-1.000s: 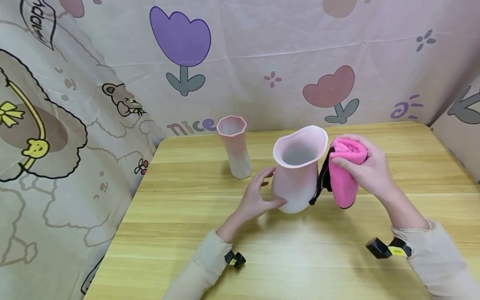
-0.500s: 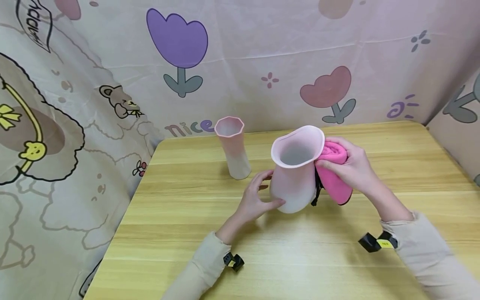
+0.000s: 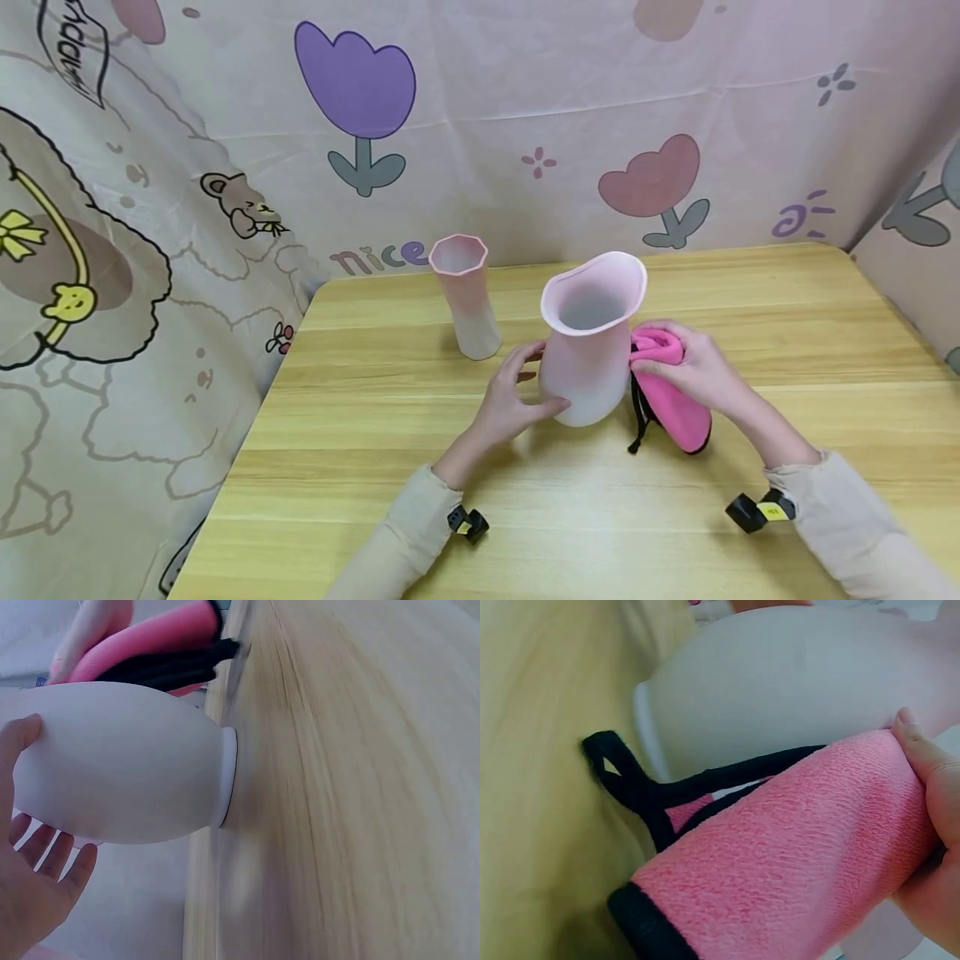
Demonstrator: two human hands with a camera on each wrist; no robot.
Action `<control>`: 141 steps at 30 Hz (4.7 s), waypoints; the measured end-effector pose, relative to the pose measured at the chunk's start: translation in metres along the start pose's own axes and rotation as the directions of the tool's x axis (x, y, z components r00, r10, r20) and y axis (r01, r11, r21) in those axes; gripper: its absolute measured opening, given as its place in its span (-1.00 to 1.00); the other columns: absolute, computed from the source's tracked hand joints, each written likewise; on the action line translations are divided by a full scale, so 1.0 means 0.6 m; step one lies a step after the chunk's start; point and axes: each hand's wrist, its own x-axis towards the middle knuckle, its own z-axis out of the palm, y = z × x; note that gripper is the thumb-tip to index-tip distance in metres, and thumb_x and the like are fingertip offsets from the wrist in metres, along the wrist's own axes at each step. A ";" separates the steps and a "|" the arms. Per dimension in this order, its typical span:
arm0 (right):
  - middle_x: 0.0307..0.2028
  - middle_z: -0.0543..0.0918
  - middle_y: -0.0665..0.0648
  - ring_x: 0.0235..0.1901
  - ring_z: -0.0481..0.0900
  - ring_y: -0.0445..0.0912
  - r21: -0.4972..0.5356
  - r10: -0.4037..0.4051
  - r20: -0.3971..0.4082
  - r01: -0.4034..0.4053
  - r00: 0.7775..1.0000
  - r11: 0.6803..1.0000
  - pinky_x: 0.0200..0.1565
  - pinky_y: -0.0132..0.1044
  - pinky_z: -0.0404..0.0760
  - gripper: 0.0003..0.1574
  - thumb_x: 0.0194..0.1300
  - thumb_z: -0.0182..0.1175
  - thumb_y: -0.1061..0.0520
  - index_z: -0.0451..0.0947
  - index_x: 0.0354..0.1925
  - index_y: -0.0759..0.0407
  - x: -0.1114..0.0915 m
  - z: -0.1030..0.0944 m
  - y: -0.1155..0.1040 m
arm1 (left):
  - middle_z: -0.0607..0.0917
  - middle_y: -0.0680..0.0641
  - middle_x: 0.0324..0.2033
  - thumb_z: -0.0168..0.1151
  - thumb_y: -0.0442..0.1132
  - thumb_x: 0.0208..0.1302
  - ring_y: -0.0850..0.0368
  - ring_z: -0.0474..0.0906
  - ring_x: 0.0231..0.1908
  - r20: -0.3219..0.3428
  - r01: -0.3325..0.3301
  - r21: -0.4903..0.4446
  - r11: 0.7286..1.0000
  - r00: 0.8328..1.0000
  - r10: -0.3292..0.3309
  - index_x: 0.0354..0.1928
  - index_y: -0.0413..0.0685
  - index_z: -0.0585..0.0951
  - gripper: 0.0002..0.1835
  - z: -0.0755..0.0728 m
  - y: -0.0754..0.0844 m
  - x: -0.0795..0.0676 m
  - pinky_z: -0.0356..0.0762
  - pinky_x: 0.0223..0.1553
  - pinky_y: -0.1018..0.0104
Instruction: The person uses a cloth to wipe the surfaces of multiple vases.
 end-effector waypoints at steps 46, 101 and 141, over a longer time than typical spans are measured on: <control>-0.12 0.62 0.23 -0.19 0.47 -0.48 -0.002 0.017 -0.012 -0.017 1.000 1.000 -0.21 -0.66 0.46 -0.42 0.04 0.34 0.08 0.47 0.03 0.27 0.004 -0.014 -0.024 | 0.38 -0.22 0.14 0.41 -0.38 -0.10 -0.09 0.31 0.14 0.006 0.008 -0.026 1.000 1.000 -0.008 0.20 -0.26 0.29 -0.24 -0.002 -0.002 0.000 0.43 0.03 -0.03; -0.16 0.63 -0.06 -0.23 0.52 -0.43 0.142 0.055 -0.133 -0.036 0.990 0.989 -0.26 -0.60 0.52 -0.43 0.02 0.35 0.20 0.46 0.04 0.25 0.022 -0.016 -0.053 | 0.37 -0.21 0.16 0.40 -0.36 -0.07 -0.08 0.31 0.14 0.004 0.005 -0.010 1.000 1.000 -0.005 0.22 -0.24 0.27 -0.24 0.001 -0.006 -0.001 0.45 0.02 0.01; -0.19 0.64 0.11 -0.17 0.55 -0.06 -0.082 0.030 0.191 -0.014 0.981 0.997 -0.18 -0.32 0.54 -0.44 0.06 0.31 -0.06 0.51 -0.04 0.24 -0.012 0.019 0.042 | 0.37 -0.21 0.15 0.39 -0.37 -0.07 -0.09 0.30 0.15 0.004 0.000 -0.019 1.000 1.000 0.000 0.21 -0.25 0.28 -0.25 0.002 -0.005 -0.003 0.46 0.01 0.01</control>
